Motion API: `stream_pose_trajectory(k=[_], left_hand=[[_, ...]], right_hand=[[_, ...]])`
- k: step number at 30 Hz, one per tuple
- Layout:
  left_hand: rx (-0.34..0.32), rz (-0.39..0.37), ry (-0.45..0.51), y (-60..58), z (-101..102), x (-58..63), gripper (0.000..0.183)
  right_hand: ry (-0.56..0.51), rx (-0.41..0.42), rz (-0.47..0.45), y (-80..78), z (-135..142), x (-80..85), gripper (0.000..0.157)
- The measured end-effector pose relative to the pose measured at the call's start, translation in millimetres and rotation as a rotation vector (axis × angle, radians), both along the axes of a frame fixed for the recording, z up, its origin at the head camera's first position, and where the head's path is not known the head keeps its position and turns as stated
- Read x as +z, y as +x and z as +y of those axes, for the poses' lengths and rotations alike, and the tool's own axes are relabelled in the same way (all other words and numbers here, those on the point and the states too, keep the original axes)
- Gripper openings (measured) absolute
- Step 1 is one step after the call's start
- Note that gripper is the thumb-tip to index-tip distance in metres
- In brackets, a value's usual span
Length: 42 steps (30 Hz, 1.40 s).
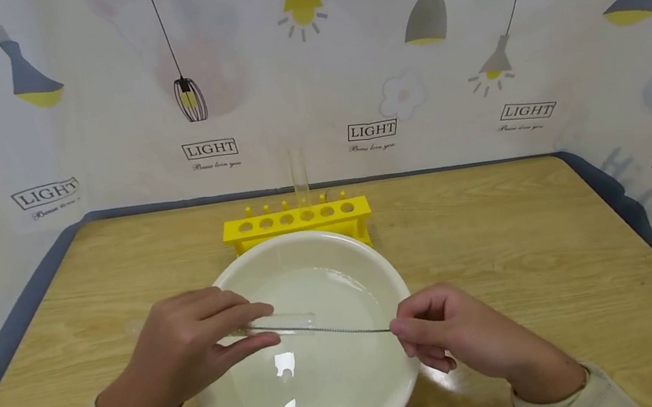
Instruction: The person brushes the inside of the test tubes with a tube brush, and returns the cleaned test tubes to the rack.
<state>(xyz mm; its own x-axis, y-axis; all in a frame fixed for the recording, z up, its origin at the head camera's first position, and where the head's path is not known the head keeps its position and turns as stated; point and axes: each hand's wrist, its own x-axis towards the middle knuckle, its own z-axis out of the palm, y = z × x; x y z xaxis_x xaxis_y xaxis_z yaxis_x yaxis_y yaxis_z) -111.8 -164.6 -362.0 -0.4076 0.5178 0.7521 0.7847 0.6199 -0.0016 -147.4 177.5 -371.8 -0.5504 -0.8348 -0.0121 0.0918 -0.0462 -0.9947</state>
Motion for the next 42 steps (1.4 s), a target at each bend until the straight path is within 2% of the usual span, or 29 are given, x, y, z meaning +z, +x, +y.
stream_pose_trajectory(k=[7,10,14,18,22,27,29,32,39,42], left_hand=[[0.003,0.016,-0.008,-0.5,-1.4,1.8,0.025],[-0.002,0.02,-0.011,0.0,0.2,1.2,0.026],[0.0,0.028,-0.016,0.3,2.6,0.3,0.028],[0.005,0.033,-0.015,0.0,3.8,1.1,0.028],[0.002,0.021,-0.015,0.1,3.3,0.4,0.027],[0.006,0.002,-0.026,1.0,0.2,-0.5,0.025],[0.007,0.001,-0.03,1.3,-0.6,0.3,0.026],[0.008,0.005,-0.037,1.8,-1.7,0.8,0.029],[0.002,0.011,-0.064,0.0,-3.0,-1.1,0.031],[0.001,0.009,-0.068,-0.8,-3.5,-1.2,0.03]], right_hand=[[0.051,0.028,0.096,1.2,-0.5,3.7,0.022],[0.015,0.049,0.042,1.7,0.4,0.5,0.021],[-0.077,0.086,-0.078,1.3,-0.1,-4.1,0.03],[-0.171,0.143,-0.13,-2.4,-1.3,-6.8,0.037],[-0.223,0.198,-0.137,-5.2,0.0,-8.5,0.037],[-0.209,0.236,-0.112,-6.0,3.8,-9.7,0.028],[-0.191,0.245,-0.076,-6.2,4.7,-9.1,0.024],[-0.105,0.205,0.004,-4.3,5.1,-6.7,0.022],[0.157,0.043,0.348,1.6,8.9,-0.5,0.022],[0.203,-0.013,0.519,2.2,9.3,0.5,0.021]])
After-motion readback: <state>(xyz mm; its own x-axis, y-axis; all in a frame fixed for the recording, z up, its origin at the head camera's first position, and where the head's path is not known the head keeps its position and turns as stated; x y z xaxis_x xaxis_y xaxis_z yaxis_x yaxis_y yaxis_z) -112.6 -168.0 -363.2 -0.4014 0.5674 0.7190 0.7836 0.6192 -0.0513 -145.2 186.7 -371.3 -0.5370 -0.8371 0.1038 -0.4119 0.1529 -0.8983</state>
